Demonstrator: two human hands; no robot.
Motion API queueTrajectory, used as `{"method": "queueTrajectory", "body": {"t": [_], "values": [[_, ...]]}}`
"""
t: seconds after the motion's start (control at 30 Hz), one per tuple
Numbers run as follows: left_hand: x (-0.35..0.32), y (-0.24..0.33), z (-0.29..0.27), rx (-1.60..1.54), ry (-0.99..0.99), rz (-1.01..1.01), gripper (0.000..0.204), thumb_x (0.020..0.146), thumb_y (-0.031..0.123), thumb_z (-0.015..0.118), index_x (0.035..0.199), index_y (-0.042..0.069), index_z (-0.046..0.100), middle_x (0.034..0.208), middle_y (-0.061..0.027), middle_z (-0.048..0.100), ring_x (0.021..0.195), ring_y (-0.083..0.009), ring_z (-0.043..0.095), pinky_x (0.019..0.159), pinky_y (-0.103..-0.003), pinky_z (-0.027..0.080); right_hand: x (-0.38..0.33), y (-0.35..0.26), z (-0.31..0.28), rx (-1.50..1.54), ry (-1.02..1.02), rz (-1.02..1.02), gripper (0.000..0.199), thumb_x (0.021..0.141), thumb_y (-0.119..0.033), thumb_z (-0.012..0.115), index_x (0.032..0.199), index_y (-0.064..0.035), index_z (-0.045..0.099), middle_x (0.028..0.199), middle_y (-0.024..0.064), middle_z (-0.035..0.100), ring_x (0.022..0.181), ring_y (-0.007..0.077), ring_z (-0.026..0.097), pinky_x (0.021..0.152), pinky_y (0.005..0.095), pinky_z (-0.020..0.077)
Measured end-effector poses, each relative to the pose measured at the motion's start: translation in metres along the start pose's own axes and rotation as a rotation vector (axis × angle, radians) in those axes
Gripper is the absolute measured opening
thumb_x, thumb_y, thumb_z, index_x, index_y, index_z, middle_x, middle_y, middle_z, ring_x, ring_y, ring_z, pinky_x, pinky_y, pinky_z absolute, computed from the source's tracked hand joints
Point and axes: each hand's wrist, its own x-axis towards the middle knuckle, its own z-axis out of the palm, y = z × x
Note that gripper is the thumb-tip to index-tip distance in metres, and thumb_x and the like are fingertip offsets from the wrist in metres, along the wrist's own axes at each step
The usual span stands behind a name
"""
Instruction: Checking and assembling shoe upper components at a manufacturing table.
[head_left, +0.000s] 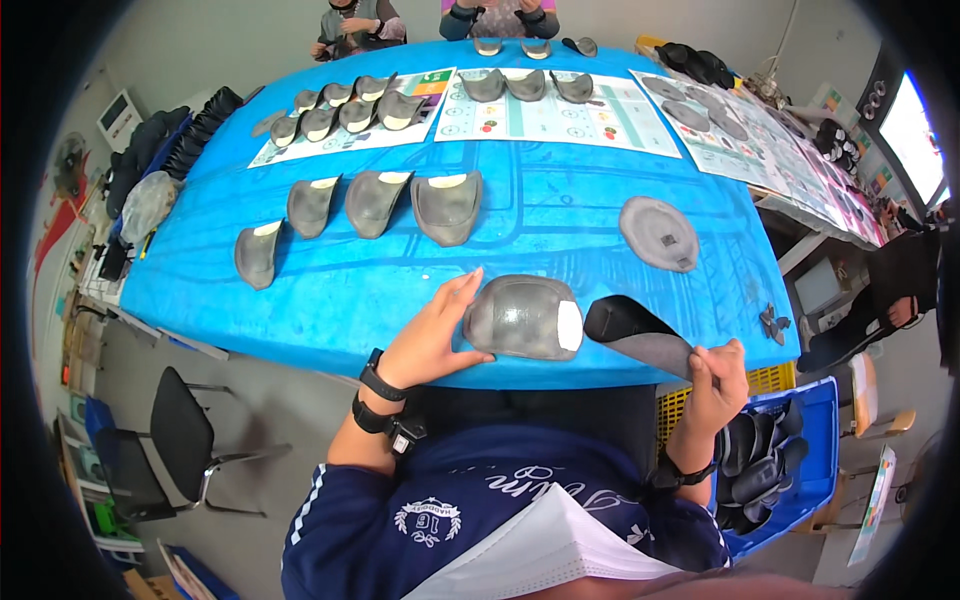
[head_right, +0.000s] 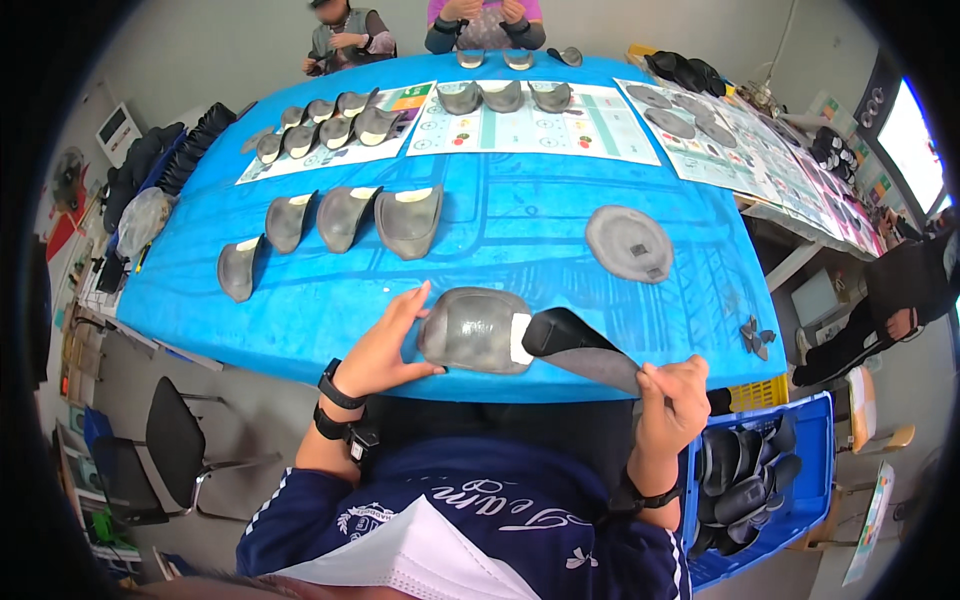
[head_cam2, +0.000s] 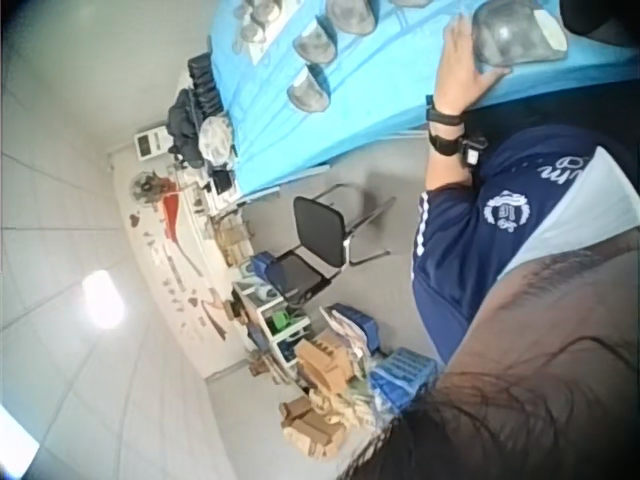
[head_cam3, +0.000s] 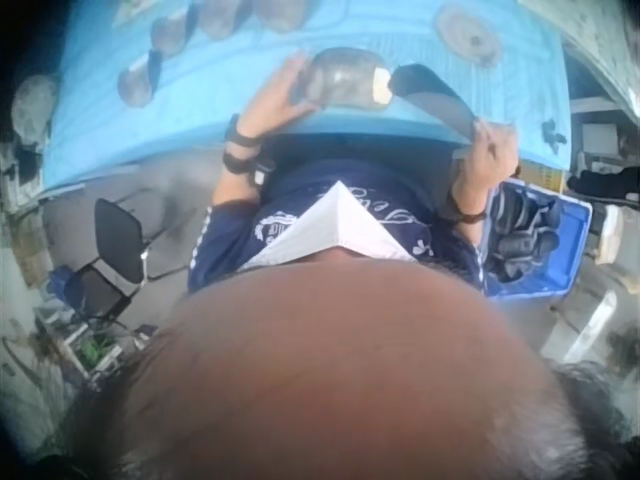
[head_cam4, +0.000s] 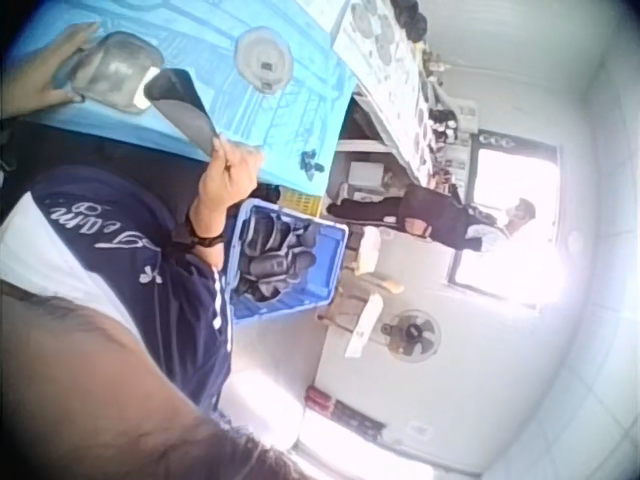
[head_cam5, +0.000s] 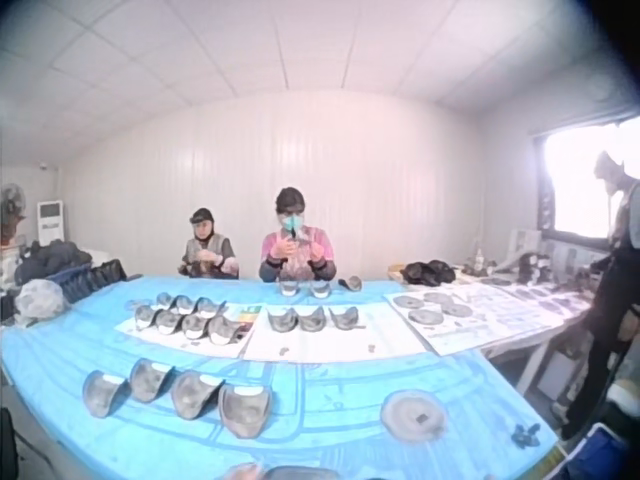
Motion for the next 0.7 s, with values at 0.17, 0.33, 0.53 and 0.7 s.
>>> {"method": "queueTrajectory", "body": {"t": [0.17, 0.33, 0.53, 0.7], "values": [[0.001, -0.009, 0.0, -0.02, 0.009, -0.014, 0.097, 0.061, 0.025, 0.079, 0.137, 0.006, 0.022, 0.133, -0.0184, 0.031, 0.117, -0.035, 0.039, 0.097, -0.038, 0.035, 0.002, -0.001, 0.0, 0.005, 0.008, -0.021, 0.013, 0.064, 0.003, 0.068, 0.074, -0.0017, 0.062, 0.062, 0.004, 0.055, 0.057, 0.0161, 0.048, 0.066, 0.0316, 0.0322], [-0.008, -0.002, -0.016, 0.204, 0.03, 0.013, 0.098, 0.059, 0.031, 0.08, 0.137, 0.009, 0.026, 0.139, -0.019, 0.023, 0.125, -0.0379, 0.027, 0.102, -0.045, 0.025, 0.002, 0.003, -0.004, 0.012, 0.029, -0.002, 0.012, 0.064, 0.003, 0.068, 0.073, -0.0018, 0.062, 0.062, 0.0039, 0.055, 0.057, 0.0162, 0.049, 0.068, 0.0324, 0.0326], [0.004, -0.007, -0.072, 0.247, 0.15, -0.012, 0.099, 0.06, 0.03, 0.08, 0.138, 0.01, 0.022, 0.139, -0.0173, 0.026, 0.127, -0.0341, 0.026, 0.103, -0.042, 0.025, 0.009, 0.016, -0.009, -0.047, 0.028, -0.004, 0.012, 0.066, 0.005, 0.066, 0.076, -0.0017, 0.061, 0.061, 0.0048, 0.054, 0.057, 0.0171, 0.047, 0.07, 0.0334, 0.0337], [0.058, -0.031, -0.127, 0.164, 0.251, -0.194, 0.098, 0.064, 0.025, 0.078, 0.14, 0.008, 0.018, 0.137, -0.0161, 0.03, 0.126, -0.0278, 0.031, 0.101, -0.04, 0.029, 0.024, 0.03, 0.005, -0.056, 0.024, 0.032, 0.013, 0.067, 0.005, 0.065, 0.076, -0.0018, 0.061, 0.061, 0.0047, 0.053, 0.056, 0.0167, 0.047, 0.066, 0.0328, 0.0328]]}}
